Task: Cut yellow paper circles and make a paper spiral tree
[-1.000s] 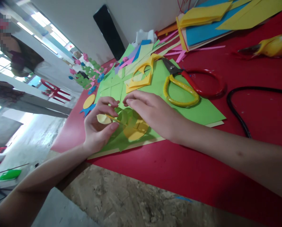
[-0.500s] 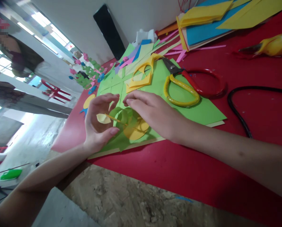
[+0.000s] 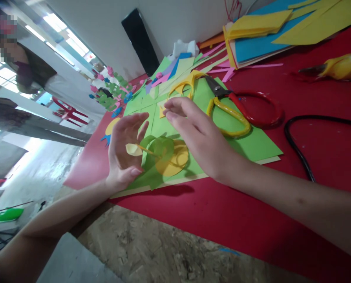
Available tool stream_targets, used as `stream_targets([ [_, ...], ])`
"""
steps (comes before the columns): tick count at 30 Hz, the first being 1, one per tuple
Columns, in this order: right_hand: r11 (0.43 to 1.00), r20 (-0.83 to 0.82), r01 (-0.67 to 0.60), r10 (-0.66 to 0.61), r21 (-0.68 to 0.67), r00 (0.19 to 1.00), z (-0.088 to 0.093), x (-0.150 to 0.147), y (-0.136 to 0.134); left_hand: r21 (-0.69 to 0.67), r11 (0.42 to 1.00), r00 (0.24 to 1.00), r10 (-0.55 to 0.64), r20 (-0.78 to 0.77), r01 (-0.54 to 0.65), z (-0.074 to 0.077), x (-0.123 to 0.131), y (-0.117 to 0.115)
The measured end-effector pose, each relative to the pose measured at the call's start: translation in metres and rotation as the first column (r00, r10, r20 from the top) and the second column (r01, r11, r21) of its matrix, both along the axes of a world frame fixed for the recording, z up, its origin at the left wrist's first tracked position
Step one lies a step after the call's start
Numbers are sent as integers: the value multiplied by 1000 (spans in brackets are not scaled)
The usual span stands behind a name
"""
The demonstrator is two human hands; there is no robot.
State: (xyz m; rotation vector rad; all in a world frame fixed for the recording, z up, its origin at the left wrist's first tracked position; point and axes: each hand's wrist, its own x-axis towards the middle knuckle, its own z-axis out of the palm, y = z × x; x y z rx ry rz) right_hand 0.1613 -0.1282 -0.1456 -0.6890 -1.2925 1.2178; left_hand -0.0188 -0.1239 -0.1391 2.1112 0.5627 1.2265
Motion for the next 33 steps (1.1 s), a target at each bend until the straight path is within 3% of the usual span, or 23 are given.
stream_targets([
  [7,996,87,86,-88,24,992,-1,4,0,57,998,999,-11,39,8,-3,-9,-2],
  [12,995,154,93,-96,27,983,0,8,-4,58,998,999,-1,51,-2,7,-23,-7],
  [15,990,216,120,-133,70,967,0,9,-4,24,997,996,77,33,-78,15,-27,-12],
  [17,982,261,150,-175,114,949,4,11,-3,-39,988,986,149,68,-147,20,-26,-12],
  [19,969,324,182,-229,168,918,14,13,-3,-190,969,969,189,159,-157,26,-23,-10],
  [22,946,450,188,-294,265,843,33,18,-7,-532,846,937,168,305,22,34,-17,-3],
  [24,931,554,161,-327,327,765,44,22,-14,-637,762,926,151,345,114,36,-14,1],
  [28,922,694,116,-358,370,625,51,27,-32,-647,758,938,165,305,77,30,-12,6],
  [33,911,728,111,-386,397,566,45,22,-44,-604,797,961,153,230,18,19,-12,4],
])
